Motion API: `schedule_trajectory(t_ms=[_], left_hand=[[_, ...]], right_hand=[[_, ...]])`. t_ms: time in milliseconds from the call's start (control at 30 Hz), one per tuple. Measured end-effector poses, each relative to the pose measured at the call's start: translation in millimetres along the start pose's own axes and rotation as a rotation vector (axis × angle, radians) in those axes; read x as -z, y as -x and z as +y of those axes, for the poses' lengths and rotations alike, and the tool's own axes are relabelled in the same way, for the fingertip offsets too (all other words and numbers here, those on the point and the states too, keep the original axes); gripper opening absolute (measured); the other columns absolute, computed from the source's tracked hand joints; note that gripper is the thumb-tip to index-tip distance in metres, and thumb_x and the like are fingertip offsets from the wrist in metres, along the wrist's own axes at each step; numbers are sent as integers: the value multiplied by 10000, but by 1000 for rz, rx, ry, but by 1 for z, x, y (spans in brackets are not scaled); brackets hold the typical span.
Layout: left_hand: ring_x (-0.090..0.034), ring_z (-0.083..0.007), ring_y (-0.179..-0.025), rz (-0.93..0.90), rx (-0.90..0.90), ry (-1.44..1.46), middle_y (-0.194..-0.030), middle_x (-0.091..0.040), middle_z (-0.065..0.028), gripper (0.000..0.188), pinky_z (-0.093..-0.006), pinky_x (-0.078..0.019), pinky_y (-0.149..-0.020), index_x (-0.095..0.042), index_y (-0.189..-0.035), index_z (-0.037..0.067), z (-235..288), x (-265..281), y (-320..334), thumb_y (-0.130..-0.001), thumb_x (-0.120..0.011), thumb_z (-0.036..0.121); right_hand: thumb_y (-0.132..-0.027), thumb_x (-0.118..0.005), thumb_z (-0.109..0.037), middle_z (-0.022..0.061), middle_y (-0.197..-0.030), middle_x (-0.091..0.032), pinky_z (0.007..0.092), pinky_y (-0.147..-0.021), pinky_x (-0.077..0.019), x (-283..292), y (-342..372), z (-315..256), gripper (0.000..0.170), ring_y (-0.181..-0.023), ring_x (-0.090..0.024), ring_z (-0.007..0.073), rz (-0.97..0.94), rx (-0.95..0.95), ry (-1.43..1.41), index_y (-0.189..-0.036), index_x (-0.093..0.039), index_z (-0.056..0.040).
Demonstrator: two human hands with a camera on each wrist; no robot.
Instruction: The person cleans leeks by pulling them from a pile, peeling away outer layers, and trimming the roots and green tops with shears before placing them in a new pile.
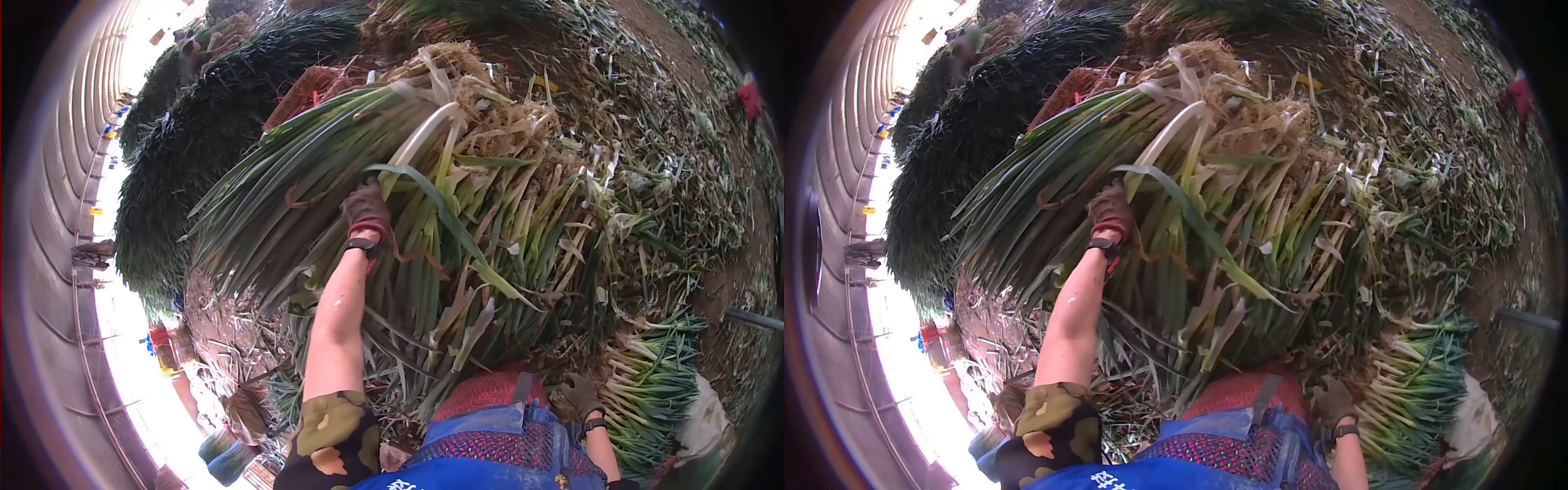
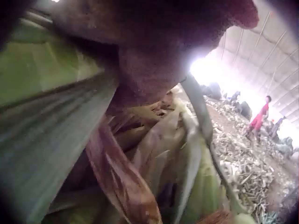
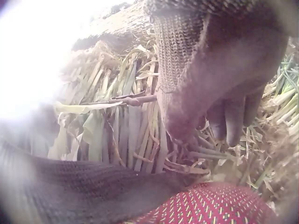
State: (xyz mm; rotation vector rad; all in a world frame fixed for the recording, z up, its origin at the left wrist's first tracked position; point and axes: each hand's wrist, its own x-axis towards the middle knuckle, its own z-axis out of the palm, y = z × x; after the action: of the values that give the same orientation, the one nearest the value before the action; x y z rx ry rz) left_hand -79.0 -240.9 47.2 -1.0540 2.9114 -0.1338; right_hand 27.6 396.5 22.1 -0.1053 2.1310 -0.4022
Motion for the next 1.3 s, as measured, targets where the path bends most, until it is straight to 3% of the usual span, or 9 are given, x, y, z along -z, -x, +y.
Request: schedule_trajectory(t_ms=[200, 433, 600, 633, 700, 767, 933, 1133, 1300], left_hand=[[-692, -375, -934, -332, -70, 282, -1021, -687, -173, 462, -490, -550, -799, -554, -1181, 82, 19, 65, 62, -752, -708, 162], [-673, -377, -890, -393, -275, 434, -957, -658, -163, 552, -505, -536, -762, -508, -1249, 81, 132, 58, 194, -779, -713, 285], [-704, -300, -888, -318, -596, 1063, -992, -699, -170, 672, -393, -558, -795, -569, -1316, 48, 151, 82, 245, -772, -784, 379], [-706, -284, -895, -512, -480, 1141, -997, -706, -163, 624, -377, -557, -806, -602, -1275, 50, 139, 82, 236, -774, -785, 373], [-711, -250, -911, -921, -222, 1269, -1006, -720, -148, 530, -346, -556, -828, -666, -1192, 54, 97, 103, 201, -777, -787, 362], [-700, -270, -880, -228, -101, 1054, -946, -718, -130, 402, -365, -557, -810, -715, -1070, 55, 86, 95, 162, -784, -786, 329], [-679, -357, -849, 211, -190, 255, -912, -698, -154, 450, -441, -542, -732, -678, -1079, 88, 84, 6, 71, -729, -808, 338], [-673, -395, -953, -255, -10, 443, -998, -687, -225, 456, -486, -529, -834, -618, -1143, 77, 91, 14, 39, -728, -735, 225], [-676, -415, -865, -270, -143, 760, -956, -692, -206, 432, -486, -547, -758, -599, -1120, 77, 87, 70, 88, -727, -757, 158]], right_hand=[[-871, -621, -338, 223, -1175, -666, 436, -936, -494, 22, 4, -42, 470, -1108, -624, 392, 68, 151, 24, -1232, -644, -38], [-959, -612, -425, 150, -1197, -653, 355, -949, -471, 46, -33, -219, 625, -1084, -621, 241, -194, 658, -963, -1387, -506, 17], [-982, -535, -501, 105, -1059, -652, 344, -845, -528, 28, -54, -220, 629, -921, -634, 224, -147, 393, -1460, -1355, -535, 5], [-984, -518, -518, 94, -1026, -650, 340, -818, -540, 38, -47, -229, 631, -885, -635, 214, -267, 213, -1651, -1346, -547, 0], [-983, -497, -537, 92, -959, -651, 320, -763, -555, 22, -60, -205, 623, -840, -640, 199, -104, 439, -1290, -1293, -588, -4], [-982, -505, -517, 103, -947, -659, 313, -761, -553, 28, -69, -202, 604, -845, -645, 195, -325, 361, -1498, -1274, -600, 3], [-989, -519, -386, 191, -1071, -662, 416, -851, -550, 11, -68, -203, 554, -905, -666, 285, -314, 295, -1649, -1367, -473, 17], [-980, -528, -300, 163, -1012, -689, 378, -892, -525, 32, -46, -193, 496, -945, -670, 262, -207, 322, -1433, -1317, -527, 63], [-961, -566, -272, 138, -984, -699, 323, -890, -511, 45, -50, -191, 439, -914, -669, 226, -224, 347, -1524, -1234, -607, 70]])
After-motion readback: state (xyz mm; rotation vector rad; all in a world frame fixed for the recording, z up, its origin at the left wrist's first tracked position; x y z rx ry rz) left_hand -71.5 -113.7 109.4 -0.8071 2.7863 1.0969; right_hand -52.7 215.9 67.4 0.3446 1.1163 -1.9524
